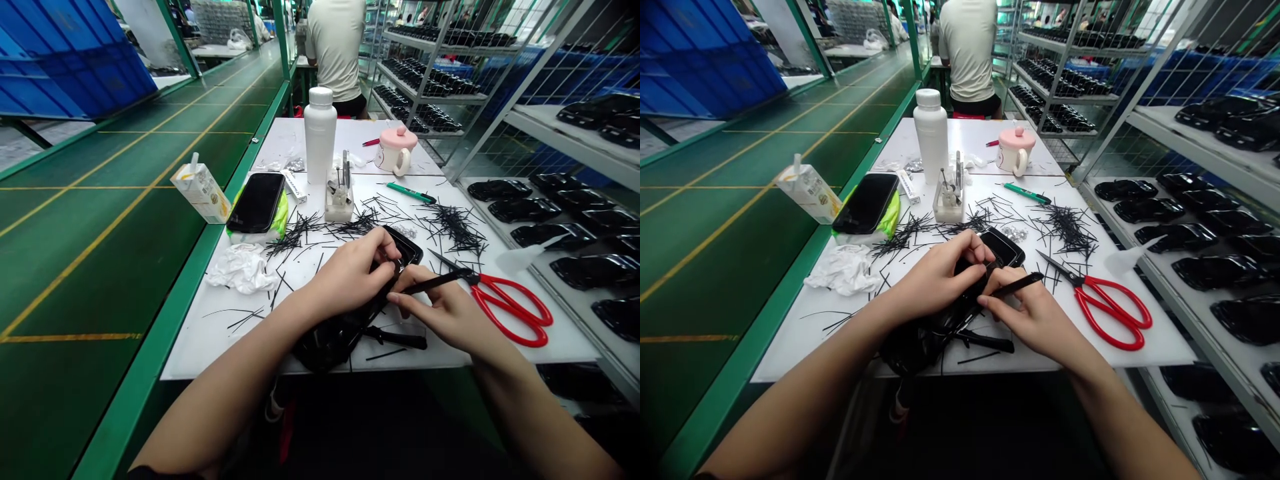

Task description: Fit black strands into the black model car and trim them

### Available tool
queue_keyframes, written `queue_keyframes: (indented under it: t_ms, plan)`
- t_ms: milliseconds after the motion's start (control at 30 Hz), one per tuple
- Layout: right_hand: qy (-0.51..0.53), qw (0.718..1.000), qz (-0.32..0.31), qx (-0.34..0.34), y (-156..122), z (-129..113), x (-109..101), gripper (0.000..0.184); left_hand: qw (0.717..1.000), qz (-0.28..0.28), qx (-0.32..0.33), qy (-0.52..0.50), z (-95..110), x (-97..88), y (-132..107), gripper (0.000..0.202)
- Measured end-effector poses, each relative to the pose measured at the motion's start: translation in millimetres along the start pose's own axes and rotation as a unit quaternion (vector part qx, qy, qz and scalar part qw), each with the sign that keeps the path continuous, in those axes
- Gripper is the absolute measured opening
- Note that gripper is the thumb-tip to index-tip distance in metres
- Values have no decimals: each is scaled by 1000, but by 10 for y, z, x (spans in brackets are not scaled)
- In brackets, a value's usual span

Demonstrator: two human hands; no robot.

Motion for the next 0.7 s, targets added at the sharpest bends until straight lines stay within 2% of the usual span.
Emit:
queue_keyframes:
  t_ms: [133, 267, 433, 700]
  plan:
    - [27, 1000, 9, 7, 3, -15, -44, 15, 1000, -3, 4, -1, -16, 0, -6, 11]
    - [72, 995, 64, -17, 5, 6, -136, 21, 1000, -2, 5, 7, -5, 0, -22, 11]
    - [41, 999, 30, -2, -25, 33, -95, 21, 1000, 1, 9, 7, -9, 7, -27, 13]
    - [53, 998, 36, -16, -35, 47, -13, 20, 1000, 1, 17, -9, -34, 10, -15, 14]
Point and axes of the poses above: each hand's wrist, its own y-axis towards the middle knuckle, its own x-axis out of the palm, z = x × y, the point moved 1 cm from there along y, towards the middle knuckle, and after that the axes turned 4 degrees about -y, right-handed, at the moved point
